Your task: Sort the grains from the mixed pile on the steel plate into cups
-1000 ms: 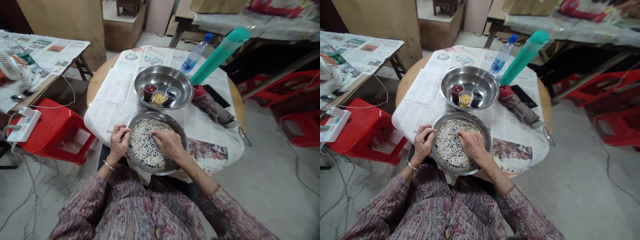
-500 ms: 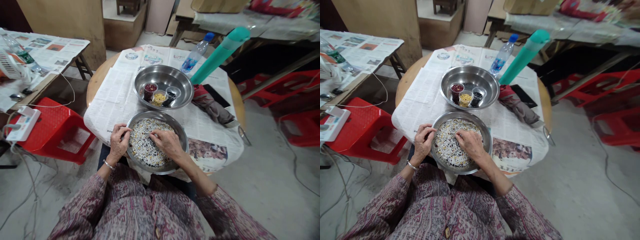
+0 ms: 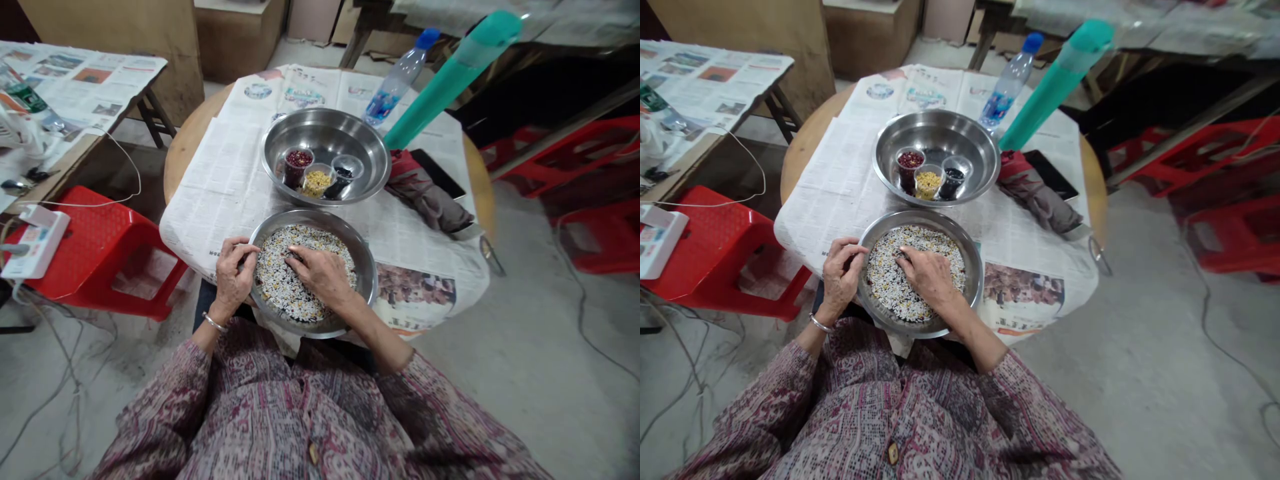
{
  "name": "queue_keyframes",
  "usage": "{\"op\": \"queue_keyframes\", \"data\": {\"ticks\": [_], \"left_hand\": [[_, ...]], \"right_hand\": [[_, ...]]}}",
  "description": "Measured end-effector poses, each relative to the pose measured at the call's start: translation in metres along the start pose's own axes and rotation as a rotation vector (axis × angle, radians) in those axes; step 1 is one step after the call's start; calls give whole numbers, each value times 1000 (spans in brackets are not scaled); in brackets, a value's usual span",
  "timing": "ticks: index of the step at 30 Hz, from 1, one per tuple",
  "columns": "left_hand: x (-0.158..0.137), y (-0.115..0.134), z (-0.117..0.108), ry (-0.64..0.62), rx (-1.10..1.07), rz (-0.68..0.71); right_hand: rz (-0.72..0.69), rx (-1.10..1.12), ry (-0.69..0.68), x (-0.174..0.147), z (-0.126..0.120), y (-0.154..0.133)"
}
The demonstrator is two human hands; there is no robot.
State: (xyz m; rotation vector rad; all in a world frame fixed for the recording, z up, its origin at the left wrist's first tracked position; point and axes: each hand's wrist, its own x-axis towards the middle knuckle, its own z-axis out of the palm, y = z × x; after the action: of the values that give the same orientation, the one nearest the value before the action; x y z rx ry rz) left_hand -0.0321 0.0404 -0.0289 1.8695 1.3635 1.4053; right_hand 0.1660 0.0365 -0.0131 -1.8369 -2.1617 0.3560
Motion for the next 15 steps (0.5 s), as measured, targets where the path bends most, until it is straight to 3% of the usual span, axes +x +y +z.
{"op": "queue_keyframes", "data": {"ticks": [8,15], "left_hand": [[1,1,0,-3,0,2],[1,0,0,3,-1,7]], "right_hand": [[3,31,18,-1,0,10],[-59,-11,17,1,-3,1]]}}
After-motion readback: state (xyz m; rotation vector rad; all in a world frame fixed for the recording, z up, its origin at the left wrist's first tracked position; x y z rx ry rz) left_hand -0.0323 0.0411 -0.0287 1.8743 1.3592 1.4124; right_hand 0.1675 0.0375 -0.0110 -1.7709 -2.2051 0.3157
